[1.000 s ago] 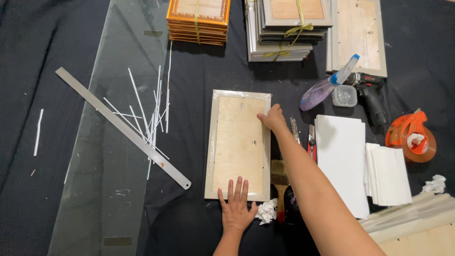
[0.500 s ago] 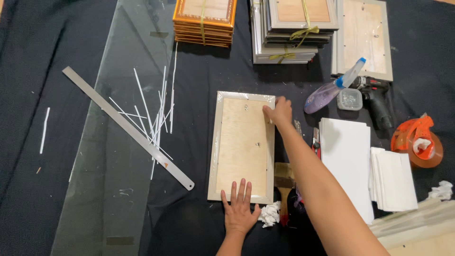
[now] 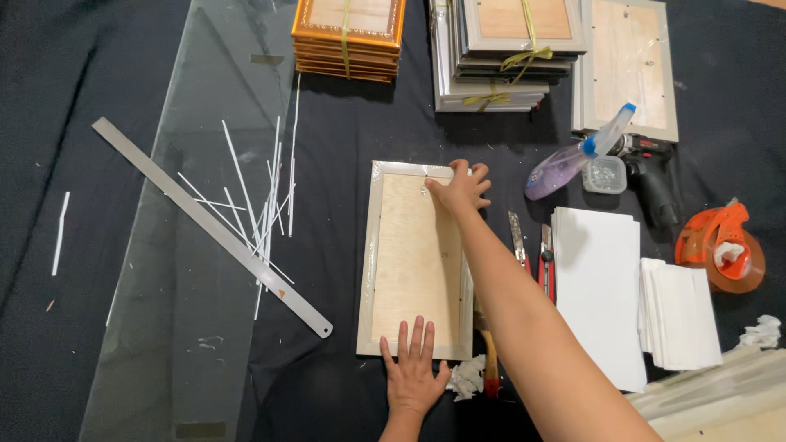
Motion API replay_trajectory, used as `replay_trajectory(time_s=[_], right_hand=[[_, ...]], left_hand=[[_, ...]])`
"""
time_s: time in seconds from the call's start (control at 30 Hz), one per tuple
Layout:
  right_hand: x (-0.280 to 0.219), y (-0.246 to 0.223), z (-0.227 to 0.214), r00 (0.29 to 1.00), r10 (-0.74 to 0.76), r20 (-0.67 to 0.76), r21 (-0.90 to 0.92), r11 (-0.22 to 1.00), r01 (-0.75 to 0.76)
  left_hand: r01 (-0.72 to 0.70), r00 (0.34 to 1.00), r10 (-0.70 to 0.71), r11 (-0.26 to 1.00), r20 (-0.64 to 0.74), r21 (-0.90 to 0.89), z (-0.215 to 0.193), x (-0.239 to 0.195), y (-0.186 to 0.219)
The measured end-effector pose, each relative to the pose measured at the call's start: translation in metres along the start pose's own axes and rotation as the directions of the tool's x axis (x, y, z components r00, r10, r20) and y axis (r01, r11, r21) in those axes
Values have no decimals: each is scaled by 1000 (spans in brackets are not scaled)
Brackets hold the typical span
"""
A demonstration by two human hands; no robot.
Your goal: The person cuts a white sheet using a ruler and utility knife, then places the trimmed sheet into a picture frame. They cover it with a plastic sheet and a wooden backing board, completing the frame assembly.
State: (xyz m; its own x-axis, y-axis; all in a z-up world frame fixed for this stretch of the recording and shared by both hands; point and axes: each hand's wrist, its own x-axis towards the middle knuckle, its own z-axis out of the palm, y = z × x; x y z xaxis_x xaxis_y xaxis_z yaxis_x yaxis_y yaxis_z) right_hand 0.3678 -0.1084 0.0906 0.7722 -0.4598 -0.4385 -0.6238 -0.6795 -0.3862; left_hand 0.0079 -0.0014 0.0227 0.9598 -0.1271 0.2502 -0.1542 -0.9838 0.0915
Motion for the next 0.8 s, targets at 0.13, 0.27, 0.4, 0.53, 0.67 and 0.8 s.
replay_trajectory(time_s=[0.13,0.27,0.4,0.53,0.67,0.8], right_hand=[[5,-3,7,999,41,2,-18,999,-41],[13,18,50,940,-307,-149,-331,911,245],[-48,31,60,759,-649,51,-355,699,621],[-42,38,68,764,-622,173,-326,696,640],[-17,28,60,751,-599,278,-404,636,657],[-5,30,63,747,-598,291,-410,627,662]], left_hand=[[-1,1000,1,1000,14,-11,0,1,2],[-2,1000,2,1000,14,1,1,4,0],[-4,1000,4,1000,24,-15,2,-1,0],[5,1000,-4,1000,27,-16,6,0,0],[8,999,-7,999,34,-31,7,-5,0],[0,1000,1,1000,27,-25,5,-3,0]])
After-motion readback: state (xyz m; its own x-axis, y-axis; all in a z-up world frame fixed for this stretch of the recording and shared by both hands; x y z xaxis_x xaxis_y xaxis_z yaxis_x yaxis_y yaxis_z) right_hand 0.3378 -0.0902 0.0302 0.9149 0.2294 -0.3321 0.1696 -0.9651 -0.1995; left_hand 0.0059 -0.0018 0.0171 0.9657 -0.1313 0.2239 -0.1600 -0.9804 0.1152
